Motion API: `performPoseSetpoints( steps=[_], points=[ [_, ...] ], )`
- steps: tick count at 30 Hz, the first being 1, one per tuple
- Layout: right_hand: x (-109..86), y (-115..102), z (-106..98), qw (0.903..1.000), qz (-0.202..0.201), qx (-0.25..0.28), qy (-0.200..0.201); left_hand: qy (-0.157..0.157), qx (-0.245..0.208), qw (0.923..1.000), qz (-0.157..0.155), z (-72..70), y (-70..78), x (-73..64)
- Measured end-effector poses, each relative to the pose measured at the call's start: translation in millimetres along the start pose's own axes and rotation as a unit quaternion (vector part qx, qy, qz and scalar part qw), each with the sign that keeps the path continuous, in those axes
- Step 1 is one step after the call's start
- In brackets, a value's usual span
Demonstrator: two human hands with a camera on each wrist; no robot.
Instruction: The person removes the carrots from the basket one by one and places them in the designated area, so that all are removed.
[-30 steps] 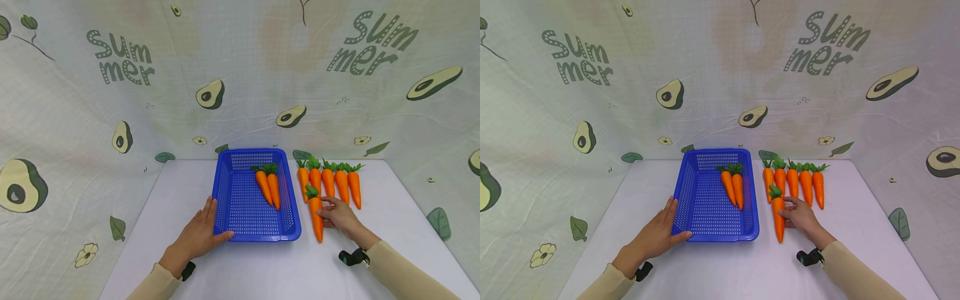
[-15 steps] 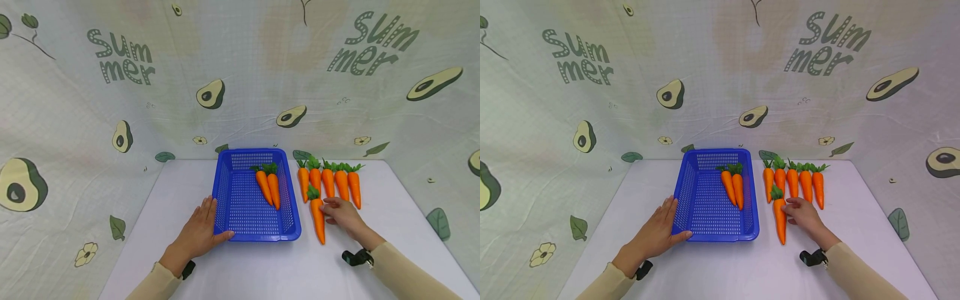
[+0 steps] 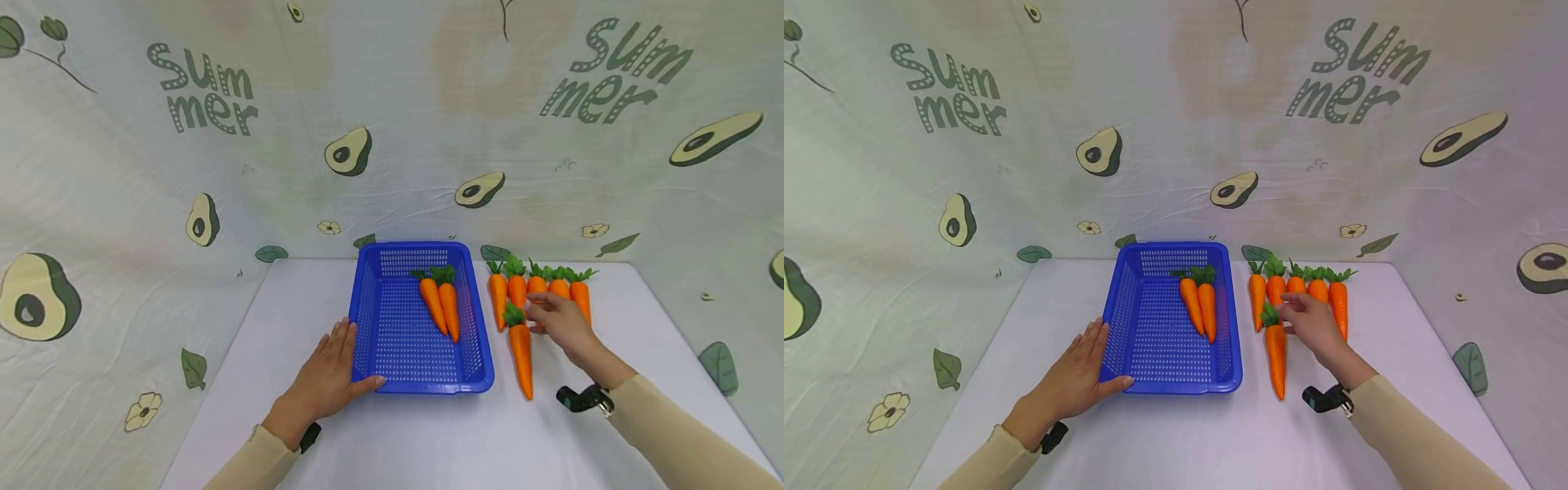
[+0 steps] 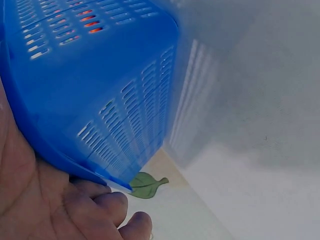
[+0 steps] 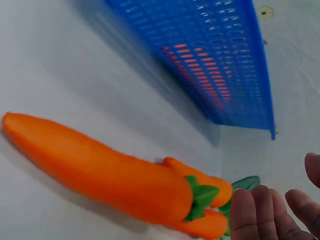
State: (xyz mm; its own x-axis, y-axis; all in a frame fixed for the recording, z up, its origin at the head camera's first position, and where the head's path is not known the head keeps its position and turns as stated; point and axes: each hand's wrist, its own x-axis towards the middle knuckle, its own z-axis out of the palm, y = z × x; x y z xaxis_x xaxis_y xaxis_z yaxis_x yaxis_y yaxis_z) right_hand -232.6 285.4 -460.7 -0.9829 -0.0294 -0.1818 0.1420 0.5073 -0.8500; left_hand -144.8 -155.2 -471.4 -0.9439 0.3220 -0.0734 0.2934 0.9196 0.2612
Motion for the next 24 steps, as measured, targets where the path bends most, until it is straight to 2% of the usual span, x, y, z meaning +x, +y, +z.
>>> performPoseSetpoints(
  steps=[7,13,18,24],
  points=[
    [16.6,-61.3,9.0,0.9988,-0.04,0.014,-0.025,0.002,-0.004,1.0,-0.009,-2.1,-2.4,-3.5],
    [34.7,-106.7,45.1,0.9919,-0.048,0.077,-0.089,0.0,-0.013,0.9998,-0.014,-1.3,-3.1,-6.0],
    [52.1,-123.9,79.0,0.9773,-0.026,0.144,-0.154,-0.002,-0.02,0.9997,-0.01,0.8,-4.1,-4.6],
    [74.7,-124.6,101.1,0.9534,0.042,0.224,-0.198,-0.002,-0.021,0.9998,-0.007,0.0,-4.1,-1.7]
  ],
)
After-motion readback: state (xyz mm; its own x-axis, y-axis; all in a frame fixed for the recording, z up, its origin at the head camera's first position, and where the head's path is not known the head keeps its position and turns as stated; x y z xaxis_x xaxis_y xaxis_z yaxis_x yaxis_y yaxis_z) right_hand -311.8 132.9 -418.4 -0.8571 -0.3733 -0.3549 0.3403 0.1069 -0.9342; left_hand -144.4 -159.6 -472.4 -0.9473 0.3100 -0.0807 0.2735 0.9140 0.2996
